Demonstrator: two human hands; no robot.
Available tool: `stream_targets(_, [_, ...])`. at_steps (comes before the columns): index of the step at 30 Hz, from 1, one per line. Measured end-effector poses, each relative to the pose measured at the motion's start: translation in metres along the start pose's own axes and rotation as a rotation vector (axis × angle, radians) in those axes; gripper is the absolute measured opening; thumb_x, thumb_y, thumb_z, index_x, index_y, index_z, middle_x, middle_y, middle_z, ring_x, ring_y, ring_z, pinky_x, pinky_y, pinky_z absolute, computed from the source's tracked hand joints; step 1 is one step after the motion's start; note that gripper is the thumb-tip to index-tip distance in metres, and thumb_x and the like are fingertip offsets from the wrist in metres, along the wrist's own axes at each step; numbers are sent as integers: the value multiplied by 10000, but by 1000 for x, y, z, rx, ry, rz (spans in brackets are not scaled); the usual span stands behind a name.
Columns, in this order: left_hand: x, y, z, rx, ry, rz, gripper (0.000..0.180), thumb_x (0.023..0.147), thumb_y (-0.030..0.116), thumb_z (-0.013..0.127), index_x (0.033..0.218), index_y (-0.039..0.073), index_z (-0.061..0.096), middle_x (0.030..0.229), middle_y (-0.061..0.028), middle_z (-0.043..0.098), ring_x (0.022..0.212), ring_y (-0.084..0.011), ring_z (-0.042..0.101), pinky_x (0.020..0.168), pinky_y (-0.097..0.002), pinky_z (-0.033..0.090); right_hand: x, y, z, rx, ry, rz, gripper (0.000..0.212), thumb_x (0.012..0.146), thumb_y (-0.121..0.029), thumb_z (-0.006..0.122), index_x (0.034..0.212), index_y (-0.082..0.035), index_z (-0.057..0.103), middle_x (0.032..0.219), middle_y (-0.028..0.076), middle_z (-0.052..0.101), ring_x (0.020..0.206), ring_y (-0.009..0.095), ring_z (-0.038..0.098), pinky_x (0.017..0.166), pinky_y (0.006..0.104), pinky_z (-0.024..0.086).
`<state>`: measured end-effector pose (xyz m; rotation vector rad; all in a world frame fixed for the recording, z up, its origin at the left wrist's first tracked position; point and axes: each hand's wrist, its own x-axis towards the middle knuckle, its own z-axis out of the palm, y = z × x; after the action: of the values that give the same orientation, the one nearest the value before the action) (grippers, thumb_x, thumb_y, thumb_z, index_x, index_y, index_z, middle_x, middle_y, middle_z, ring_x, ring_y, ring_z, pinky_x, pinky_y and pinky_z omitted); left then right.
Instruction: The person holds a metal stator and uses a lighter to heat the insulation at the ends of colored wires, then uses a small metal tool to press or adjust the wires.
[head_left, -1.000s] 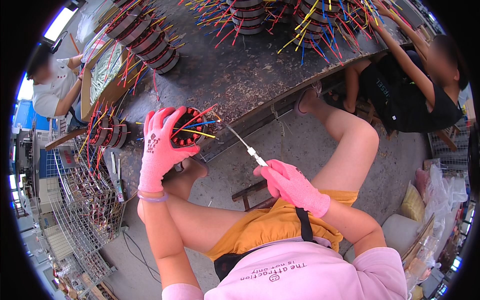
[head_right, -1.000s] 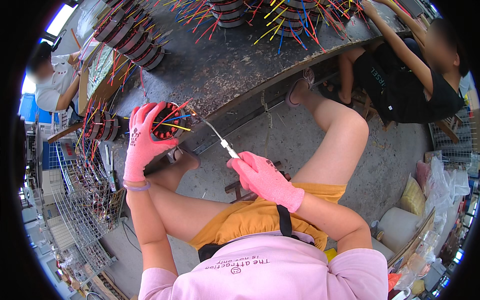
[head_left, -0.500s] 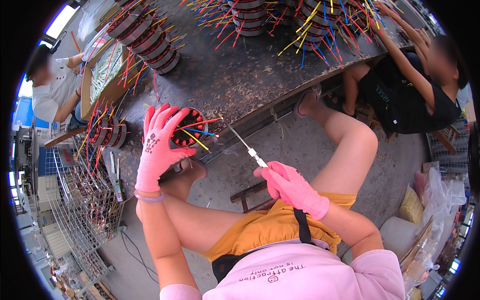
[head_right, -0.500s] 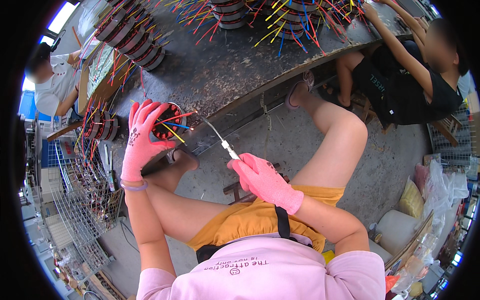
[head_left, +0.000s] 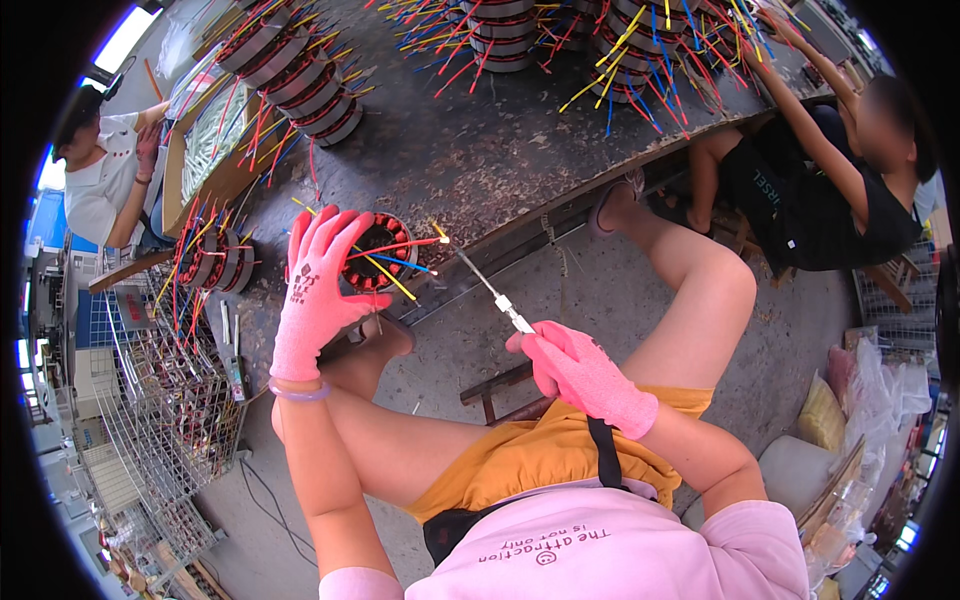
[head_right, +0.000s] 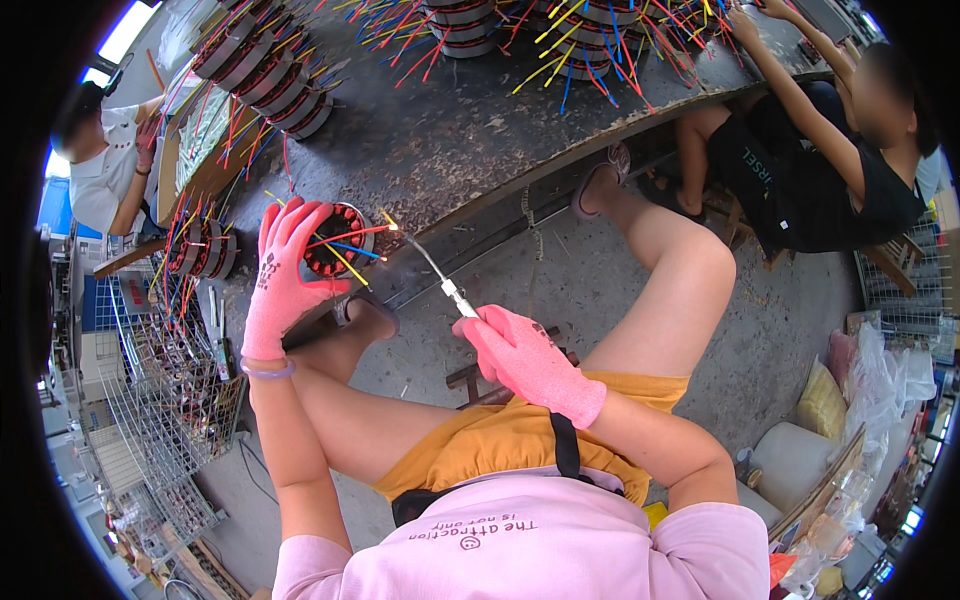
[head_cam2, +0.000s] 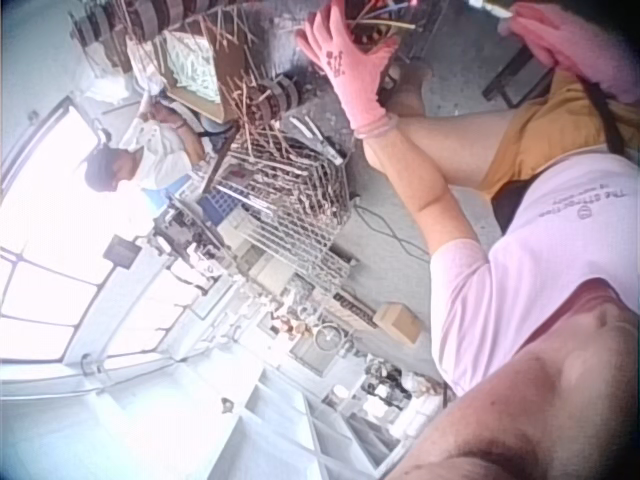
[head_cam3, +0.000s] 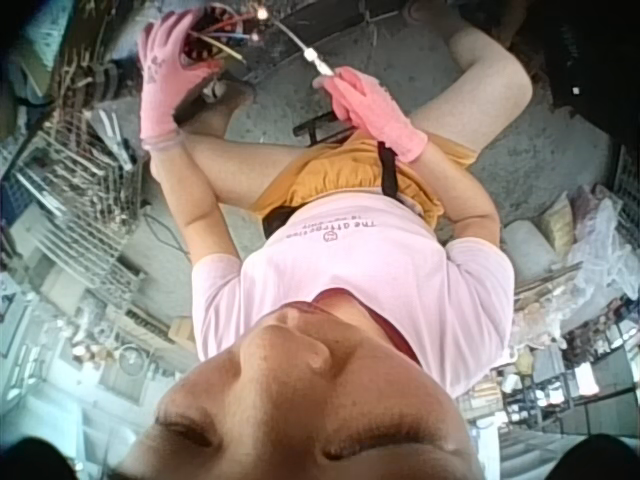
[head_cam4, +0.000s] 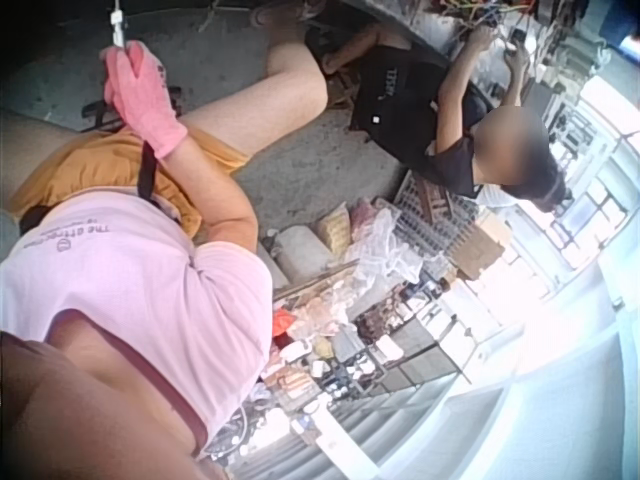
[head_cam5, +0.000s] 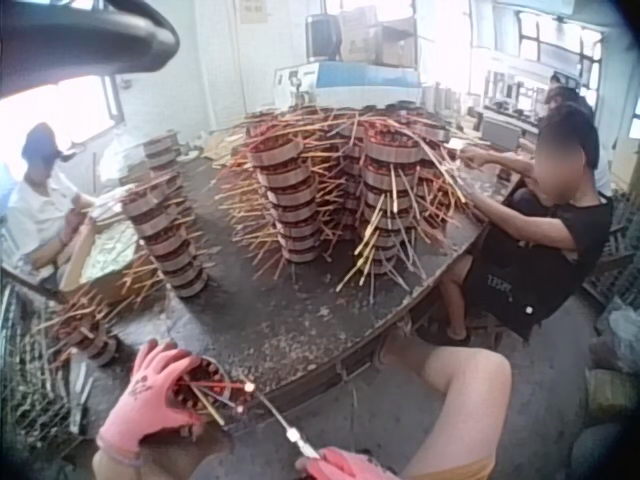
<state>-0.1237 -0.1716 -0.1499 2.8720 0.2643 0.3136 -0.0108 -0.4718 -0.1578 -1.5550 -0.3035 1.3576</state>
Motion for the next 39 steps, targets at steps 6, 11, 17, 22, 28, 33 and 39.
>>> stream_targets(6, [0, -1, 0, 32, -3, 6, 903, 529, 241, 863, 1359, 80, 543, 1360, -109, 552, 1367, -330, 429, 1208, -505, 222, 1, 2, -1, -13, -4, -9, 379, 1016, -365, 479, 1110, -24, 616, 651, 19, 513, 552, 74, 447, 524, 250, 368])
stream_targets(11, [0, -1, 1, 4, 5, 9, 912, 516, 220, 882, 1356, 119, 542, 1352, -107, 546, 1362, -346, 425, 1200, -535, 224, 0, 2, -2, -25, -6, -7, 387, 1017, -370, 476, 1119, -23, 616, 648, 17, 519, 550, 75, 448, 527, 250, 371])
stream_targets(17, [0, -1, 0, 19, -4, 10, 920, 526, 220, 874, 1373, 107, 534, 1371, -111, 545, 1370, -336, 423, 1205, -525, 220, 1, 2, -2, -39, -6, -5, 388, 1015, -375, 476, 1112, -28, 618, 650, 18, 520, 549, 80, 454, 522, 253, 374])
stream_targets(22, [-1, -3, -1, 22, -24, 15, 931, 530, 213, 862, 1389, 85, 526, 1396, -115, 538, 1387, -319, 413, 1215, -502, 212, 0, 2, -1, -38, 1, -10, 375, 1014, -365, 479, 1105, -29, 620, 649, 18, 516, 548, 77, 452, 517, 251, 371])
stream_targets(28, [0, -2, -1, 18, -27, 3, 941, 525, 202, 861, 1395, 86, 521, 1398, -117, 536, 1387, -319, 414, 1216, -501, 214, 2, 7, 0, 21, -3, -14, 352, 1022, -348, 491, 1151, -42, 610, 600, -20, 502, 446, 36, 346, 437, 221, 257])
stream_targets(33, [-1, -3, -1, 7, -15, 4, 924, 532, 193, 865, 1388, 109, 526, 1392, -112, 538, 1379, -330, 418, 1208, -519, 222, 3, 7, 1, 37, -2, -15, 359, 1022, -354, 489, 1150, -42, 610, 599, -18, 504, 442, 38, 346, 433, 223, 259])
stream_targets(39, [-1, -3, 0, 0, -10, 12, 908, 548, 195, 864, 1388, 120, 527, 1390, -111, 537, 1374, -335, 421, 1203, -526, 224, 1, 6, 0, 7, -1, -22, 366, 1022, -360, 488, 1151, -40, 610, 598, -16, 499, 444, 41, 341, 438, 221, 263])
